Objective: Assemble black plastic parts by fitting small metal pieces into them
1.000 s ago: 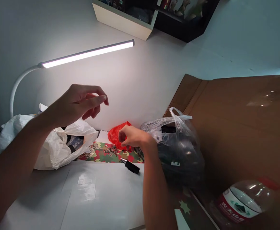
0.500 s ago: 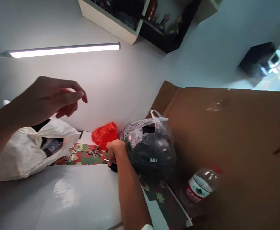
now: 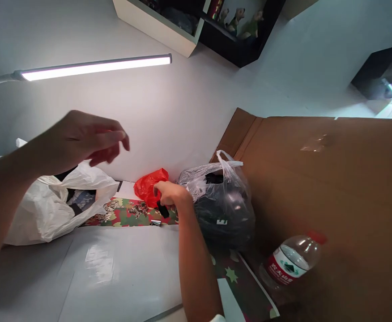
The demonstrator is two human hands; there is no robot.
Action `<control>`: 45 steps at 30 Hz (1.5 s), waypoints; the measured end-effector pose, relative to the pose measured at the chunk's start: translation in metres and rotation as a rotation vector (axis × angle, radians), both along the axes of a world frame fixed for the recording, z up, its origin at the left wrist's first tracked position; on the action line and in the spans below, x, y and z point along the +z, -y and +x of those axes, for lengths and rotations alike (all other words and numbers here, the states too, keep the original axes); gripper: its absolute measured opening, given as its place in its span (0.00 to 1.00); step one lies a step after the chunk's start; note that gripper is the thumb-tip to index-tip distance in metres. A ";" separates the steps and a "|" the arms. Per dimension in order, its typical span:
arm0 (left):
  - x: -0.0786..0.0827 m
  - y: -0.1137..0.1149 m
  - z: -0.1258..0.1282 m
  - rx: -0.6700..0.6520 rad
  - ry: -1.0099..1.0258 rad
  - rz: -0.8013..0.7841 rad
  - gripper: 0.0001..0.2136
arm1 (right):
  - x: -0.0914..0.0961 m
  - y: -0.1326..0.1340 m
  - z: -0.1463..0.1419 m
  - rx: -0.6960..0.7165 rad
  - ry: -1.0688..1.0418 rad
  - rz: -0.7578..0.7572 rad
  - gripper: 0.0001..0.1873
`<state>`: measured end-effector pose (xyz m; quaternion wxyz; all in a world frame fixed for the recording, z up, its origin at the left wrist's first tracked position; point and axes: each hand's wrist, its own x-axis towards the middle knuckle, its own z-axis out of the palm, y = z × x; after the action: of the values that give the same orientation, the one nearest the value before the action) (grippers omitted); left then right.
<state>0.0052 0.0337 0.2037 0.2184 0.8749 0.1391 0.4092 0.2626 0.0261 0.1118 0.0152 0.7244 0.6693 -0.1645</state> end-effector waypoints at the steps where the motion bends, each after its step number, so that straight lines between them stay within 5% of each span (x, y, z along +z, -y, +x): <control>1: -0.002 -0.003 0.002 0.040 -0.057 0.010 0.13 | 0.008 0.005 -0.001 0.063 -0.054 0.082 0.22; 4: -0.013 -0.013 0.009 0.162 -0.178 0.112 0.22 | 0.026 0.018 -0.006 0.241 -0.286 0.409 0.19; 8: -0.028 -0.024 0.016 0.119 -0.331 0.147 0.34 | 0.037 0.027 -0.015 0.387 -0.739 0.869 0.18; 15: -0.023 -0.011 0.020 0.045 -0.281 0.075 0.27 | 0.037 0.030 -0.029 0.318 -0.794 1.060 0.22; 18: -0.015 -0.002 0.016 0.124 -0.232 0.081 0.23 | 0.036 0.028 -0.029 0.322 -0.864 0.993 0.20; 22: -0.007 0.006 0.009 0.144 -0.052 0.066 0.15 | 0.028 0.027 -0.037 0.440 -0.762 0.604 0.22; 26: -0.004 0.009 0.005 0.171 0.096 0.051 0.10 | 0.011 0.028 -0.076 0.582 -0.503 0.176 0.18; 29: -0.004 0.012 0.002 0.177 0.137 0.049 0.07 | -0.012 0.037 -0.116 0.663 -0.296 0.078 0.16; 34: -0.007 0.012 0.001 0.129 0.152 0.029 0.04 | -0.067 0.070 -0.150 0.694 -0.157 0.156 0.15; 37: -0.010 0.009 0.003 0.017 0.208 0.049 0.03 | -0.097 0.091 -0.154 0.597 -0.152 0.275 0.15; 45: -0.015 0.011 0.005 -0.116 0.234 0.021 0.06 | -0.142 0.101 -0.165 0.517 -0.109 0.455 0.12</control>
<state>0.0101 0.0228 0.1891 0.2472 0.8300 0.0574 0.4966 0.0976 -0.0747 -0.0299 -0.1411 0.5060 0.8499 -0.0403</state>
